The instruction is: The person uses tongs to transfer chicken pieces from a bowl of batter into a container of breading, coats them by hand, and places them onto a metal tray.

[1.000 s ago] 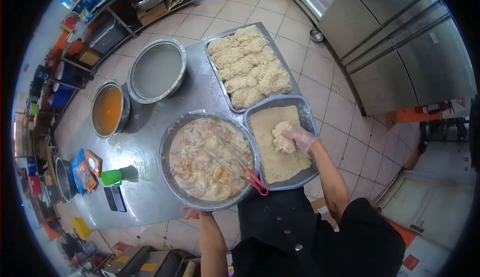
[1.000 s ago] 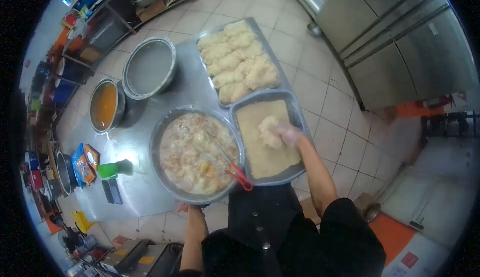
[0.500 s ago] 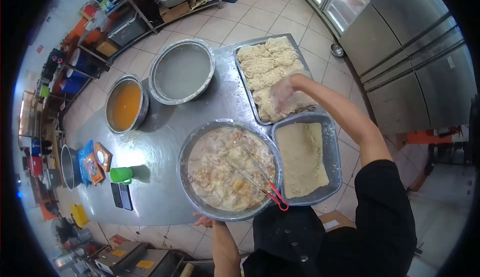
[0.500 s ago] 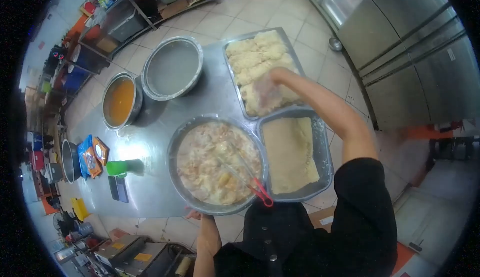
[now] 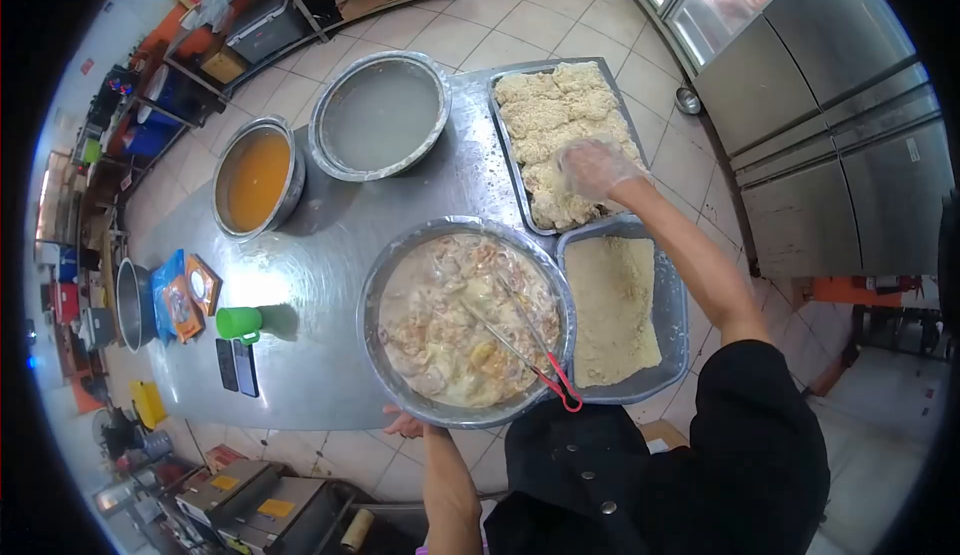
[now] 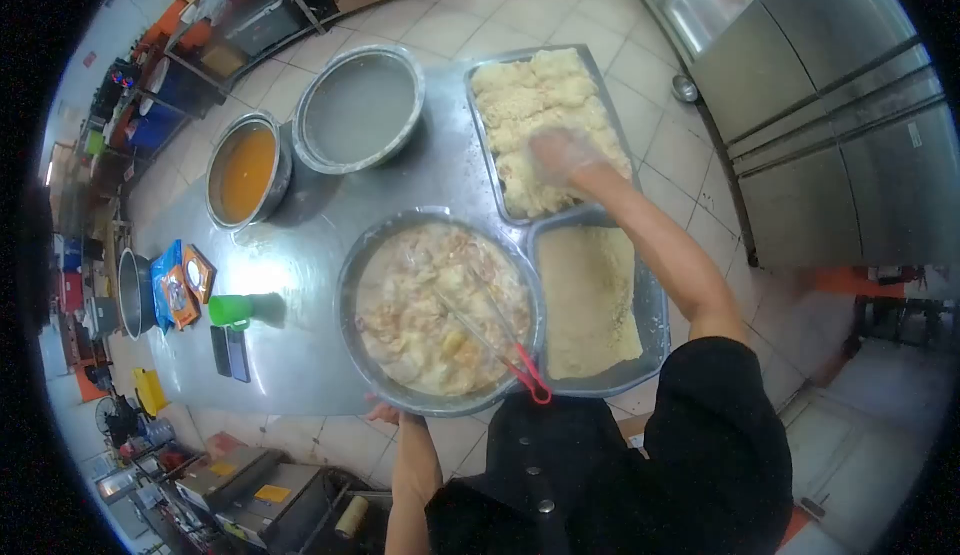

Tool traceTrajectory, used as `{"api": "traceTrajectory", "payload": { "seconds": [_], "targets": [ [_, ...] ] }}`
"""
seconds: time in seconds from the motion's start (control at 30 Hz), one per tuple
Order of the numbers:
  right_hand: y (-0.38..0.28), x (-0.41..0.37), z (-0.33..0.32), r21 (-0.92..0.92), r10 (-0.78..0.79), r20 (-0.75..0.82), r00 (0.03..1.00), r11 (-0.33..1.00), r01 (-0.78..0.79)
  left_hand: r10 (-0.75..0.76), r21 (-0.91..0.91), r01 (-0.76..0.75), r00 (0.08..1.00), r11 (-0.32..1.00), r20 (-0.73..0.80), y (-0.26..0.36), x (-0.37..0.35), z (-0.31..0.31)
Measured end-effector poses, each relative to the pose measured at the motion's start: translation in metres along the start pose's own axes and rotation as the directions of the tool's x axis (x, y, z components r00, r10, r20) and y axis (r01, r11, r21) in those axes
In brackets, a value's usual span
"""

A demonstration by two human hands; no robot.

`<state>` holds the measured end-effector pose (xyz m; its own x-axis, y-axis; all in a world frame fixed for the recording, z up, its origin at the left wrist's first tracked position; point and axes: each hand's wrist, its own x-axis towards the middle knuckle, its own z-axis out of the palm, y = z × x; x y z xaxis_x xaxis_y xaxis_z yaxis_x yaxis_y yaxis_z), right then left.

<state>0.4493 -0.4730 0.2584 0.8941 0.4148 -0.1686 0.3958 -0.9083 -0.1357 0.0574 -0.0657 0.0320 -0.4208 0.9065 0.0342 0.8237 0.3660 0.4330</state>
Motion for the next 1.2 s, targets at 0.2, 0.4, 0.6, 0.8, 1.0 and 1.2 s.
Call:
{"api": "traceTrajectory", "payload": {
  "seconds": [0.2, 0.4, 0.6, 0.8, 1.0, 1.2],
  "targets": [
    [-0.010, -0.006, 0.016, 0.038, -0.012, 0.324, 0.946, 0.999, -0.001, -0.004, -0.029, 0.004, 1.000, 1.000, 0.016, 0.001, 0.000, -0.007],
    [-0.006, -0.115, -0.033, 0.461, 0.029, -0.214, 0.976, 0.884, 0.075, -0.031, -0.058, 0.034, 0.999, 0.998, 0.044, 0.011, -0.005, -0.014],
    [-0.045, -0.211, 0.033, 0.703, 0.463, -0.123, 0.878, 0.665, -0.252, -0.051, -0.053, 0.055, 0.996, 0.997, 0.069, 0.021, -0.014, -0.024],
    [-0.103, -0.230, 0.035, 0.297, 0.198, -0.391, 0.899, 0.952, -0.080, -0.064, -0.049, 0.076, 0.974, 0.996, 0.219, 0.032, -0.018, -0.052],
    [-0.219, -0.237, 0.043, 0.125, 0.088, -0.037, 0.995, 0.989, -0.083, -0.084, -0.028, 0.095, 0.959, 0.995, 0.271, 0.032, -0.011, -0.047],
    [-0.187, -0.213, 0.038, 0.059, 0.054, 0.005, 0.999, 0.997, -0.055, -0.026, -0.108, 0.041, 0.991, 0.993, 0.134, 0.026, -0.014, -0.040]
  ]
}}
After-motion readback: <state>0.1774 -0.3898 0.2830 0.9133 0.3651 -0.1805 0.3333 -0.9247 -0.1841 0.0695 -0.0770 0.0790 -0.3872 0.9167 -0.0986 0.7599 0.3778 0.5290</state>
